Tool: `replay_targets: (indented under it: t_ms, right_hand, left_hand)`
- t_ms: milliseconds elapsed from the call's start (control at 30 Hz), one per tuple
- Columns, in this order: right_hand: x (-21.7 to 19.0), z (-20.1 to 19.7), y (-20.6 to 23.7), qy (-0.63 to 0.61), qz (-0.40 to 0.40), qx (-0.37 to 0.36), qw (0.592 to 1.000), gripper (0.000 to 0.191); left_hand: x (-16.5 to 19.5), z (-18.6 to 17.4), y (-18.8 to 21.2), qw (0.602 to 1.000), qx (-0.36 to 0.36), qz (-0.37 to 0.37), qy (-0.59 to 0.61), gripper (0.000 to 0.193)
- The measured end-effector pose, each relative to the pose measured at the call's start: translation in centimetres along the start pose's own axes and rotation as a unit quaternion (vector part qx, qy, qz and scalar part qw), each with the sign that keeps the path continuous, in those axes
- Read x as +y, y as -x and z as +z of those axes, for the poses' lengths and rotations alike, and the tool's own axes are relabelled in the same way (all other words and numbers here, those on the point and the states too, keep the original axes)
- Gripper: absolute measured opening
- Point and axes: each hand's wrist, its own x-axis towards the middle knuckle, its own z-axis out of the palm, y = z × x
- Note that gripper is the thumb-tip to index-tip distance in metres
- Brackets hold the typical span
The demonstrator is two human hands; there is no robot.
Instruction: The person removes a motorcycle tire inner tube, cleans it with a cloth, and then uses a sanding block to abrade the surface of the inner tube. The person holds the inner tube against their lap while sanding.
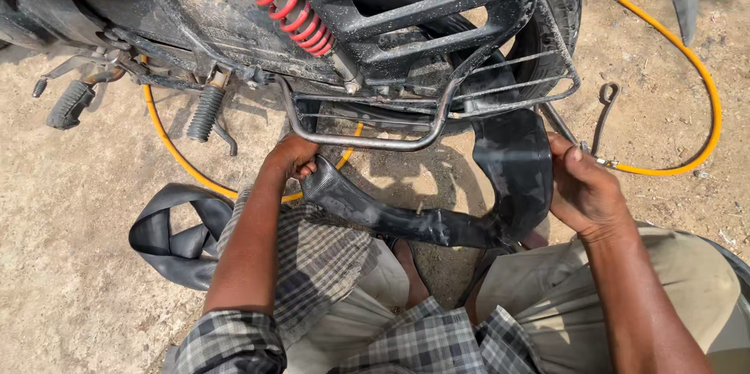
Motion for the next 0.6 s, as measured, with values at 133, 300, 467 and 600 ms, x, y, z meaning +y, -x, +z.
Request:
replay_targets:
  t_ms: [133,300,467,600]
  right_hand:
    - [4.1,1.3,1.9,-0.042,0.059,0.017,0.997,0.065]
    - [0.7,5.2,4.0,-0.140,-0.097,-0.004,0.985,0.079]
    - [-2.1,9.9,1.5,-0.041,-0.187,-0.014,0.981,0.068]
    - [-3.4,12.6,-0.2,-0.079,-0.208,0.035,0.974,0.054]
  left_hand:
    - [-0.4,1.3,1.5,0.999,0.016,0.004,0.051,0.012]
    - [-2.2,3.6,2.1,0.999,0.028,0.036,-0.016,0.027]
    - [-3.9,10.6,4.8,0.963,-0.125,0.232,-0.051,0.067]
    - [-9.3,14.2,8.7,0.909,-0.205,0.356,0.071,0.085]
